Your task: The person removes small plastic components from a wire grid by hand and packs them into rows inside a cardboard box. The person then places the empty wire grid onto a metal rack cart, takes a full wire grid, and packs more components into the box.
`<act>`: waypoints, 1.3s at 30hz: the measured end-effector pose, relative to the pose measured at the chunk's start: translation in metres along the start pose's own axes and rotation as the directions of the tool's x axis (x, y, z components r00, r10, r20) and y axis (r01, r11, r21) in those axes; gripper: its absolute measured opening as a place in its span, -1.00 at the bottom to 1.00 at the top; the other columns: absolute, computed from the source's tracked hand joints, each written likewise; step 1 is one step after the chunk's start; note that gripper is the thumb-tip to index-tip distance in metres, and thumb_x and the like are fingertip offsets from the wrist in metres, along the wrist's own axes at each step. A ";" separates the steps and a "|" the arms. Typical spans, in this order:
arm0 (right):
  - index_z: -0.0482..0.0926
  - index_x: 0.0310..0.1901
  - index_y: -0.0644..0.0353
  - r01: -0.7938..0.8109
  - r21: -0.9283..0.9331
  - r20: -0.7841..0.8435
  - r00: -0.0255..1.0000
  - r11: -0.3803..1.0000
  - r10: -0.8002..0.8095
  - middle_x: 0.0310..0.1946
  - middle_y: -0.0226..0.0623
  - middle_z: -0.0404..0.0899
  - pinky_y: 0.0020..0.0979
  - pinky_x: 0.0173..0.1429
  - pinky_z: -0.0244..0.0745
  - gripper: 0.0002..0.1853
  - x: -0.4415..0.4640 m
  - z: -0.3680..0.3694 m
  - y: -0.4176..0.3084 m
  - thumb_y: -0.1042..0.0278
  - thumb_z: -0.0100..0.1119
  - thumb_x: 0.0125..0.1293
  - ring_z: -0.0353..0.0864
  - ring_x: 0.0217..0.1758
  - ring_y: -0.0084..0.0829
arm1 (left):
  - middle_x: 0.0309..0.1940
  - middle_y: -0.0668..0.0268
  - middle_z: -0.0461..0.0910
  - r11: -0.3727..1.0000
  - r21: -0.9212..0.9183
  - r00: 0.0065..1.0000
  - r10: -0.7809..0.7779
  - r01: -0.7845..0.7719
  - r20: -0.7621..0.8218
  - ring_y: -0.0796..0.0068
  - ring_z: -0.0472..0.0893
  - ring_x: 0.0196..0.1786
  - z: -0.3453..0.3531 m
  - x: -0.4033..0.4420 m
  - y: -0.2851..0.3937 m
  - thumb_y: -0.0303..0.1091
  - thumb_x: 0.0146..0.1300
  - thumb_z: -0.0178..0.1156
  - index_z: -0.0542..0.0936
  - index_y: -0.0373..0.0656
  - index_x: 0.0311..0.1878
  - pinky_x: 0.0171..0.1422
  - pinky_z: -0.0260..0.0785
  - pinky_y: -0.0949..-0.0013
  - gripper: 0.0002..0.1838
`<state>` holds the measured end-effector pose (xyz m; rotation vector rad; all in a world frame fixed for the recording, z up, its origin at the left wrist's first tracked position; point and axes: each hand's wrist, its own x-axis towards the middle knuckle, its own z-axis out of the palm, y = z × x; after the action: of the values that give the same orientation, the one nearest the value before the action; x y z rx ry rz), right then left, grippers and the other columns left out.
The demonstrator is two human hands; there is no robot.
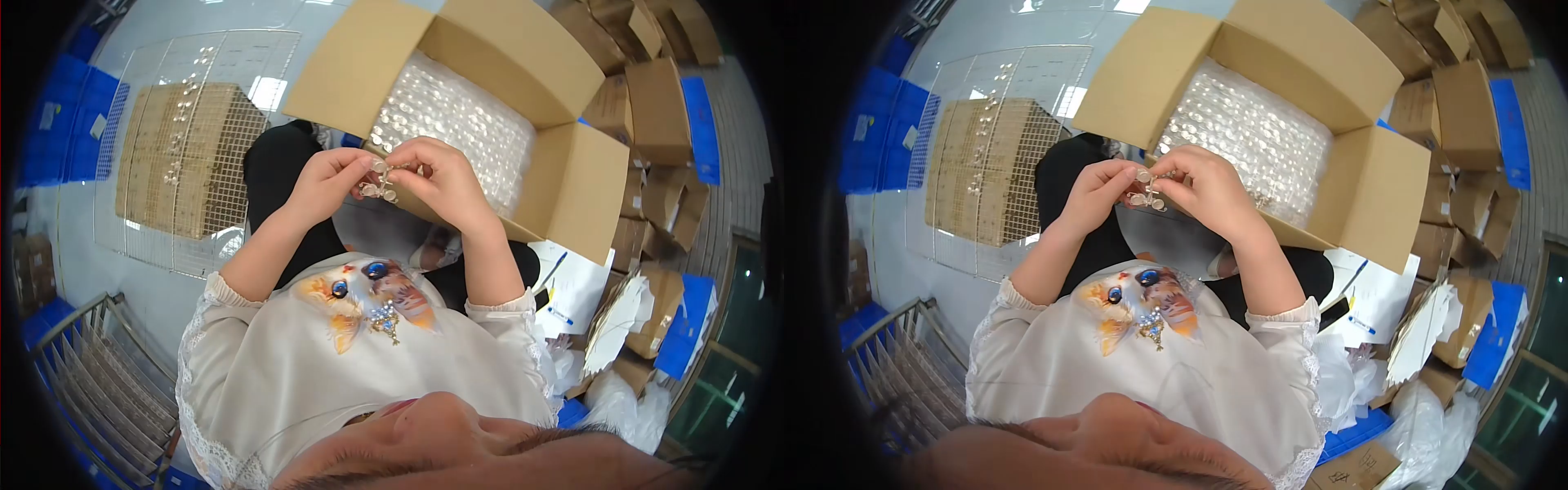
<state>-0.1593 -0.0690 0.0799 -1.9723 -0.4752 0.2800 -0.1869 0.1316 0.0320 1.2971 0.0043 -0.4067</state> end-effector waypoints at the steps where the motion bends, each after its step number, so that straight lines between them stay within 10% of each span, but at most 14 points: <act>1: 0.65 -0.29 0.19 -0.008 -0.019 0.007 1.000 1.000 0.008 -0.31 -0.43 0.56 -0.58 -0.31 0.33 -0.87 -0.002 -0.007 0.003 0.55 0.30 0.08 0.44 -0.39 -0.58 | -0.36 0.33 0.63 1.000 -0.029 1.000 -0.006 0.006 0.006 0.68 0.52 -0.38 0.006 0.004 0.000 -0.41 0.37 0.08 0.65 -0.30 -0.14 -0.31 0.38 0.67 -0.80; 10: 0.65 -0.30 0.18 -0.041 -0.045 -0.055 0.998 0.998 0.038 -0.37 -0.45 0.58 -0.60 -0.33 0.29 -0.86 -0.019 -0.064 0.031 0.58 0.32 0.07 0.41 -0.41 -0.60 | -0.33 0.36 0.59 0.980 0.179 0.987 0.066 -0.092 0.147 0.72 0.48 -0.35 0.062 0.042 -0.012 -0.48 0.33 0.11 0.58 -0.25 -0.03 -0.30 0.32 0.70 -0.81; 15: 0.65 -0.31 0.19 -0.102 0.076 -0.060 0.992 0.992 0.107 -0.37 -0.44 0.58 -0.64 -0.34 0.28 -0.87 -0.024 -0.092 0.049 0.60 0.31 0.08 0.40 -0.42 -0.64 | -0.34 0.39 0.58 0.996 -0.012 0.982 0.085 -0.084 0.171 0.74 0.47 -0.35 0.085 0.070 -0.010 -0.49 0.32 0.13 0.54 -0.23 0.02 -0.30 0.31 0.70 -0.78; 24: 0.64 -0.26 0.20 -0.274 0.447 0.073 0.960 0.851 0.271 -0.42 -0.45 0.57 -0.72 -0.39 0.21 -0.84 -0.026 -0.130 0.088 0.63 0.30 0.11 0.35 -0.47 -0.73 | -0.38 0.37 0.60 0.980 0.037 0.921 -0.197 0.196 0.337 0.75 0.46 -0.38 0.097 0.120 -0.004 -0.44 0.34 0.14 0.57 -0.23 -0.05 -0.31 0.35 0.67 -0.84; 39: 0.65 -0.27 0.18 -0.239 0.090 -0.188 0.949 0.967 0.252 -0.48 -0.46 0.55 -0.58 -0.39 0.29 -0.85 -0.005 -0.118 0.101 0.49 0.27 0.07 0.36 -0.47 -0.62 | -0.23 0.28 0.63 0.938 0.344 0.954 -0.056 -0.051 0.295 0.60 0.56 -0.27 0.096 0.141 -0.032 -0.46 0.23 0.22 0.52 -0.22 0.06 -0.17 0.42 0.58 -0.68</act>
<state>-0.0961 -0.2058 0.0395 -1.9700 -0.0897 0.2480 -0.0870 -0.0054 -0.0034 1.5716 -0.3370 -0.6255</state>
